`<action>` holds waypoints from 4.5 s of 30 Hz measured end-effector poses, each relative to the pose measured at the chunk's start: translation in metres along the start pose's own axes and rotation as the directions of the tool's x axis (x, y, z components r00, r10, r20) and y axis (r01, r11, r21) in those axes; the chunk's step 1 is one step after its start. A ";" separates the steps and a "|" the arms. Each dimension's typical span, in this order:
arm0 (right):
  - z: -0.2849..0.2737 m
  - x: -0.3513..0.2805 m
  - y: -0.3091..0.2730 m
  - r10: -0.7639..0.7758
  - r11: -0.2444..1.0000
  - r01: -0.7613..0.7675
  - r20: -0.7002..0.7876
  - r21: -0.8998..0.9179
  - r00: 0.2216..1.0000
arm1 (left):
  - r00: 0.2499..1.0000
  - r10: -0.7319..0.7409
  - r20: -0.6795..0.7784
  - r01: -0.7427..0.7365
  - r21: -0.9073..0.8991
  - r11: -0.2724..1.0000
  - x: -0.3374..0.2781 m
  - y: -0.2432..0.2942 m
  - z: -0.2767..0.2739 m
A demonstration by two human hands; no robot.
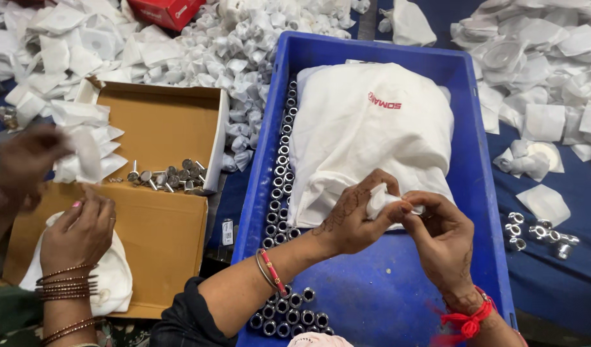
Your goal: The person wraps small metal cylinders in white paper by hand and places them inside a large white cloth bag while sitting on the floor near other workers doing the same.
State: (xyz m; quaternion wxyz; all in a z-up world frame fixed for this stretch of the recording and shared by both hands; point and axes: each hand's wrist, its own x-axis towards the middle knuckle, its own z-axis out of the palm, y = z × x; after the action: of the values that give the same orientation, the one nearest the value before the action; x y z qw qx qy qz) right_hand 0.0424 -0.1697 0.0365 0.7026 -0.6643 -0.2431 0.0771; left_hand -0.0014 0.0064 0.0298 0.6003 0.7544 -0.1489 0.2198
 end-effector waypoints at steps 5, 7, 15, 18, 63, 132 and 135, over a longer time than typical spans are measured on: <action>0.002 -0.006 0.010 -0.027 0.999 0.028 0.017 -0.035 0.999 | 0.990 -0.140 -0.022 0.137 -0.100 0.986 0.006 -0.002 -0.011; -0.002 -0.008 0.018 -0.042 0.994 0.039 -0.028 -0.106 0.999 | 0.990 -0.138 -0.005 0.136 -0.117 0.984 0.006 0.000 -0.012; -0.004 -0.006 0.011 -0.091 0.996 0.092 -0.016 0.014 0.996 | 0.978 -0.164 0.127 0.196 -0.311 0.930 -0.003 0.003 0.005; 0.002 -0.010 0.010 -0.088 0.994 0.092 -0.063 0.063 0.994 | 0.983 -0.173 0.062 0.184 -0.274 0.944 -0.009 0.006 0.017; -0.001 0.012 0.008 0.145 0.985 -0.158 0.153 0.073 0.977 | 0.972 -0.210 0.101 0.220 -0.092 0.971 0.007 -0.014 -0.006; 0.017 0.021 0.016 0.051 0.866 0.097 0.280 -0.491 0.959 | 0.737 -0.676 0.018 0.447 -0.762 0.468 0.007 -0.040 0.014; 0.016 0.019 0.022 0.077 0.864 0.041 0.211 -0.502 0.974 | 0.743 -0.669 0.015 0.431 -0.776 0.461 0.007 -0.039 0.013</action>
State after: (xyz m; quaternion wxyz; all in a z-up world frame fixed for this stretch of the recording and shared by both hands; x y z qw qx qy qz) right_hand 0.0565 -0.1446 0.0193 0.4724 -0.8137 -0.3261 0.0921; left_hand 0.0259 0.0037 -0.0017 0.9036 0.4089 0.1213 0.0402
